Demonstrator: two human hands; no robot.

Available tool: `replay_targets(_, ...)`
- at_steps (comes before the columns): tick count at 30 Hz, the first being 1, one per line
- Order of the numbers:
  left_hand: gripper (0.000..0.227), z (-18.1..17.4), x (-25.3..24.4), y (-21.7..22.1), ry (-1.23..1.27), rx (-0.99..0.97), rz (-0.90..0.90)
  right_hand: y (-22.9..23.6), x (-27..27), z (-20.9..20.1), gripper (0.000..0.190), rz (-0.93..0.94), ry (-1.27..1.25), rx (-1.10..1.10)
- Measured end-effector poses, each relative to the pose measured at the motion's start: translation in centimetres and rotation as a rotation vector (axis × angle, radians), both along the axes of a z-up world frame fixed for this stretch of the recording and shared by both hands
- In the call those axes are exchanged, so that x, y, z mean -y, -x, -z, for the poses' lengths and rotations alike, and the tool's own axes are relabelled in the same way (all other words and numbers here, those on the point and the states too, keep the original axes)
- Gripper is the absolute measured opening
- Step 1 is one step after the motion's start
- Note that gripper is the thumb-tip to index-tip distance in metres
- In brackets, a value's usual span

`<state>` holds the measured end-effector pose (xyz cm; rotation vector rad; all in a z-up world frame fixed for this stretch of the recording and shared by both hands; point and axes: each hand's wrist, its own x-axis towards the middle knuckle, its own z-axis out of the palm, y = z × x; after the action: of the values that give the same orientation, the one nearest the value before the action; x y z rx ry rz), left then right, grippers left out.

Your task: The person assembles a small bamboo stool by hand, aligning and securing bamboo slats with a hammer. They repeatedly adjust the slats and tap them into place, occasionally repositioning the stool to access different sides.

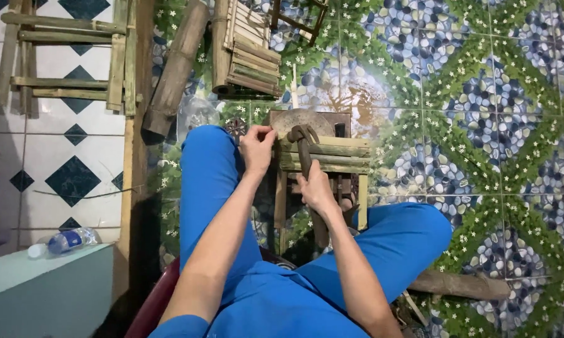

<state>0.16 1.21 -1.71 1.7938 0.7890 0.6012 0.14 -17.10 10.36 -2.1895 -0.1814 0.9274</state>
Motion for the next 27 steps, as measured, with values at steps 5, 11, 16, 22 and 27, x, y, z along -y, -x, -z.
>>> replay_targets(5, 0.025, -1.9, 0.2, -0.2, 0.147, 0.020, 0.049, 0.3, -0.1, 0.4, 0.065, 0.027, -0.005, 0.000)
replay_targets(11, 0.010, 6.1, -0.1, -1.9, -0.026, -0.138, 0.134, -0.4, 0.2, 2.1, 0.063, -0.008, -0.010, 0.002)
replay_targets(16, 0.008, -2.5, 0.7, -0.1, -0.096, 0.149, 0.234, -0.2, 0.0, 1.1, 0.063, -0.007, -0.004, -0.008)
replay_targets(22, 0.009, -3.0, 0.6, -0.1, -0.259, 0.197, 0.297, 0.2, 0.0, 0.7, 0.062, -0.004, -0.018, 0.008)
replay_targets(27, 0.018, -3.2, 0.8, -0.1, -0.412, 0.187, 0.342, 0.5, -0.2, 0.2, 0.064, 0.016, -0.019, 0.005)
